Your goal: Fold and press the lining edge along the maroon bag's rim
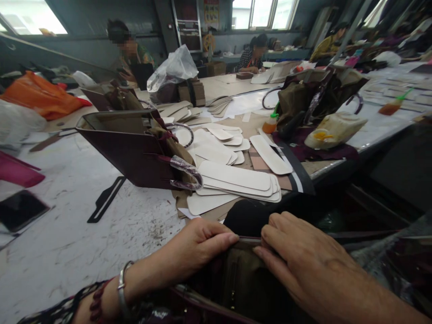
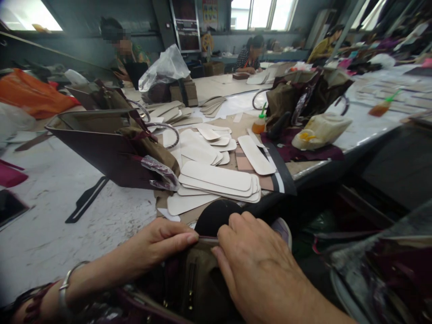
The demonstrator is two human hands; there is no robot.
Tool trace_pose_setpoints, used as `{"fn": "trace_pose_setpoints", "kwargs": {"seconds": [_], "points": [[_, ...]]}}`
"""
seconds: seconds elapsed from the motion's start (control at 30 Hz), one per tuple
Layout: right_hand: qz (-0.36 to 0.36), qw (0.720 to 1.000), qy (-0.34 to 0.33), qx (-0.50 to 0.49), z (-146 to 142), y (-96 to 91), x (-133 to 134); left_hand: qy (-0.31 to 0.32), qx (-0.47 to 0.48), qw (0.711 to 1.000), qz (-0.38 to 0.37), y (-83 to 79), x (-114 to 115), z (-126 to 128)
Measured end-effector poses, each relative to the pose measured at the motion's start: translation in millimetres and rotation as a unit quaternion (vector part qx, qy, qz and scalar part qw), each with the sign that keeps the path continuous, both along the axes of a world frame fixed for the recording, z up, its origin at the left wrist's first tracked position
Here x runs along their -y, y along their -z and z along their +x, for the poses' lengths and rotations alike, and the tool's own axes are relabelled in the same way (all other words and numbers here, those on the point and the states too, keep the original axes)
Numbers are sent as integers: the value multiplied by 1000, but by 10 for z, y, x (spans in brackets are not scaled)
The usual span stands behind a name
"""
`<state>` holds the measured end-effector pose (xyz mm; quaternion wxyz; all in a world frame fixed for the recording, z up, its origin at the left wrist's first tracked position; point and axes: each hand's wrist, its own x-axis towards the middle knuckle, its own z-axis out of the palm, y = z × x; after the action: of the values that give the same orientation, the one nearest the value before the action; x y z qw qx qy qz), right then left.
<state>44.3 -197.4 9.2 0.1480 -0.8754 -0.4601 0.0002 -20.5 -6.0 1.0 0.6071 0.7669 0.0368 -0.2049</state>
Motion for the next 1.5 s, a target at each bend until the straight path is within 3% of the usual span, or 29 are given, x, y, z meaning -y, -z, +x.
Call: {"fn": "trace_pose_setpoints", "kwargs": {"seconds": [0.5,0.87,0.97,1.1,1.3,1.5], "points": [[-60,998,26,-26,-7,-62,-106,43,5,998,53,5,-50,-26],[-75,997,10,-4,-18,-123,-178,5,-36,998,52,-59,9,-62],[-76,997,5,14,-18,-133,-187,20,-52,997,45,-71,28,-43],[-84,996,14,21,-9,-126,-187,62,-8,997,35,-20,58,16],[-55,998,3,-20,-16,-81,-81,54,41,995,70,67,80,58],[-61,997,14,-46,-15,-71,-25,62,46,993,91,38,97,57]]}}
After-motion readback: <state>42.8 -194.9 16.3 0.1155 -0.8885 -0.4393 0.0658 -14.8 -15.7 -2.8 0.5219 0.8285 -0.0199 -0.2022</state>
